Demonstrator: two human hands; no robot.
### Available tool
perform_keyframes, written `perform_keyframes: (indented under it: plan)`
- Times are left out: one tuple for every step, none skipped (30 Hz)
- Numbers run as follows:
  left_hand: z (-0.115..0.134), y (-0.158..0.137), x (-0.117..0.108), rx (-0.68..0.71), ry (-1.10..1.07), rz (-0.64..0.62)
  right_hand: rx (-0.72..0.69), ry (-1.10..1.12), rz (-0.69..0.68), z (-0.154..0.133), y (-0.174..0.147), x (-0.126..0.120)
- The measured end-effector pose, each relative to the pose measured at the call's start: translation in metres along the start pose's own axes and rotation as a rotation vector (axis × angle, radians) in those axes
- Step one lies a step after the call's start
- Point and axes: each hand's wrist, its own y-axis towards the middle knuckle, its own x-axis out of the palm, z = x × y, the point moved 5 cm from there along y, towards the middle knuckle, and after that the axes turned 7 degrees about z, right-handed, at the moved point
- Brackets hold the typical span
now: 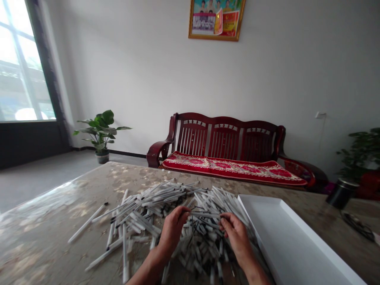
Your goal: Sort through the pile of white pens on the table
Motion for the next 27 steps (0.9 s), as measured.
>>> perform_keyframes:
  plan:
    - [-0.002,0.001,0.000,-0.031,-0.009,0.009,-0.011,-0.022,0.025,0.001,0.001,-0.001]
    - [-0.004,0.001,-0.001,-0.054,-0.016,0.020,-0.028,-0.047,0.047,0.001,0.002,-0.002]
    - [-0.005,0.002,-0.001,-0.069,-0.019,0.030,-0.053,-0.071,0.064,0.000,0.002,-0.002]
    - [-0.006,0.002,-0.002,-0.076,-0.018,0.039,-0.087,-0.093,0.077,-0.001,0.001,-0.002]
    - [-0.006,0.003,-0.002,-0.078,-0.015,0.044,-0.127,-0.112,0.091,-0.003,0.000,-0.002]
    - [-0.007,0.003,-0.002,-0.075,-0.012,0.044,-0.168,-0.126,0.106,-0.006,-0.001,-0.002]
    - [-0.007,0.003,-0.001,-0.070,-0.010,0.038,-0.202,-0.135,0.117,-0.008,-0.002,-0.002]
    - [-0.007,0.002,-0.001,-0.063,-0.008,0.030,-0.221,-0.142,0.122,-0.009,-0.003,-0.003]
    - [-0.008,0.002,0.000,-0.054,-0.006,0.020,-0.225,-0.145,0.123,-0.009,-0.003,-0.003]
    - [-0.008,0.001,0.001,-0.045,-0.003,0.008,-0.222,-0.148,0.120,-0.009,-0.003,-0.003]
    - [-0.008,0.001,0.002,-0.036,0.001,-0.004,-0.215,-0.151,0.112,-0.008,-0.002,-0.003]
    - [-0.008,0.000,0.003,-0.030,0.004,-0.016,-0.208,-0.156,0.109,-0.007,-0.002,-0.002]
    - [-0.008,-0.001,0.004,-0.024,0.008,-0.026,-0.203,-0.162,0.112,-0.007,-0.001,-0.003]
    - [-0.007,-0.001,0.004,-0.020,0.011,-0.034,-0.201,-0.167,0.123,-0.007,-0.001,-0.003]
    - [-0.007,-0.001,0.005,-0.017,0.013,-0.038,-0.199,-0.172,0.134,-0.007,-0.001,-0.003]
    - [-0.007,-0.002,0.004,-0.015,0.015,-0.037,-0.193,-0.175,0.145,-0.007,0.000,-0.004]
    - [-0.006,-0.001,0.003,-0.017,0.018,-0.033,-0.185,-0.180,0.158,-0.008,0.000,-0.006]
    - [-0.006,-0.001,0.002,-0.022,0.022,-0.023,-0.175,-0.190,0.175,-0.008,0.001,-0.008]
    - [-0.005,0.000,0.000,-0.031,0.027,-0.005,-0.165,-0.205,0.198,-0.009,0.002,-0.012]
    - [-0.006,0.001,-0.002,-0.045,0.035,0.019,-0.154,-0.222,0.231,-0.010,0.002,-0.016]
    - [-0.006,0.002,-0.005,-0.064,0.045,0.045,-0.141,-0.240,0.271,-0.010,0.004,-0.022]
    - [-0.007,0.002,-0.007,-0.085,0.055,0.069,-0.126,-0.257,0.318,-0.010,0.005,-0.029]
    - [-0.008,0.003,-0.009,-0.105,0.062,0.092,-0.107,-0.274,0.369,-0.010,0.006,-0.036]
    - [-0.009,0.003,-0.011,-0.125,0.064,0.111,-0.083,-0.286,0.419,-0.009,0.007,-0.043]
    - [-0.010,0.004,-0.012,-0.142,0.064,0.127,-0.054,-0.291,0.470,-0.008,0.008,-0.050]
    - [-0.012,0.004,-0.013,-0.157,0.060,0.139,-0.027,-0.290,0.517,-0.006,0.009,-0.057]
    - [-0.013,0.004,-0.013,-0.169,0.053,0.150,-0.009,-0.280,0.556,-0.005,0.009,-0.062]
